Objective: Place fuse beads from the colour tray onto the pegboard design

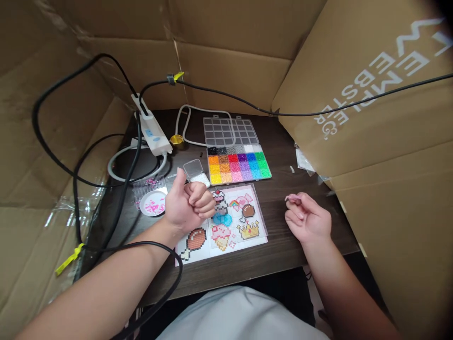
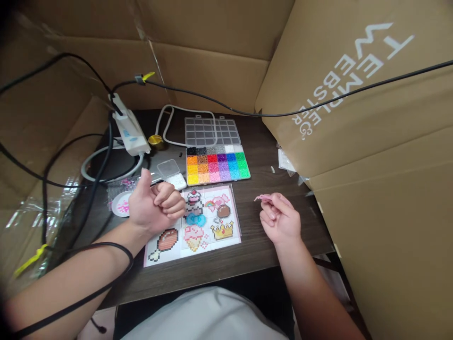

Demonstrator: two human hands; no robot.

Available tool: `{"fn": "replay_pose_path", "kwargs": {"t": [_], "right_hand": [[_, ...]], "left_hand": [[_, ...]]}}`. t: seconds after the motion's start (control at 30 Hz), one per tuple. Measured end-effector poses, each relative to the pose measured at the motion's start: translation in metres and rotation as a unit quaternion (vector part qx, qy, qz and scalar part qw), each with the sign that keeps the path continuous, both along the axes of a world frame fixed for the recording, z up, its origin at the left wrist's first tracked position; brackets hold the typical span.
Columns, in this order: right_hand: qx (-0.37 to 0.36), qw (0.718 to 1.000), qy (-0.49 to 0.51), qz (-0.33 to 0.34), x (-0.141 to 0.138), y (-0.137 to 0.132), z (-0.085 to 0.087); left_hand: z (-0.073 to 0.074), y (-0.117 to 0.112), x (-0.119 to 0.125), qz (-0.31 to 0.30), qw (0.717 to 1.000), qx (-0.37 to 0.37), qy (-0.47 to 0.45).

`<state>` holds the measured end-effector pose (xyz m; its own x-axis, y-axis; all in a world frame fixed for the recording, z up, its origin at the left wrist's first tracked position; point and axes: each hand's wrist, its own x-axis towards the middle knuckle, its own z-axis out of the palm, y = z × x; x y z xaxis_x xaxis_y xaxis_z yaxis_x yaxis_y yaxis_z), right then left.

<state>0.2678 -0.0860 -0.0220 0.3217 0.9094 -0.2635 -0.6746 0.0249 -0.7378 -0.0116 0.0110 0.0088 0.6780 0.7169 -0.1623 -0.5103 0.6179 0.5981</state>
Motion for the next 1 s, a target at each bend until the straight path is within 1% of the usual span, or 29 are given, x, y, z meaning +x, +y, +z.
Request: {"fn": "replay_pose_path", "kwargs": {"t": [0.17,0.43,0.7,0.83,1.0], "right_hand": [[0.018,0.997,0.069,0.035,0.0049,0.0009,0.0019],[0.060,0.988,0.131,0.058,0.0004,0.0018,0.0039],[0.118,0.981,0.118,0.102,0.0032,-0.0031,0.0007],[0.116,0.980,0.103,0.121,0.0041,-0.0022,-0.0017],[0.104,0.987,0.065,0.108,0.0072,-0.0023,-0.0050]], "left_hand": [[0.0002,0.0006,-0.0007,0.046,0.999,0.004,0.002],[0.0007,0.0006,-0.0003,0.064,0.998,-0.003,-0.012],[0.0006,0.0022,0.0004,0.074,0.997,0.008,-0.002],[-0.0018,0.0027,0.0007,0.080,0.997,0.014,-0.001],[-0.0048,0.0015,0.0025,0.090,0.996,-0.005,0.002]]}}
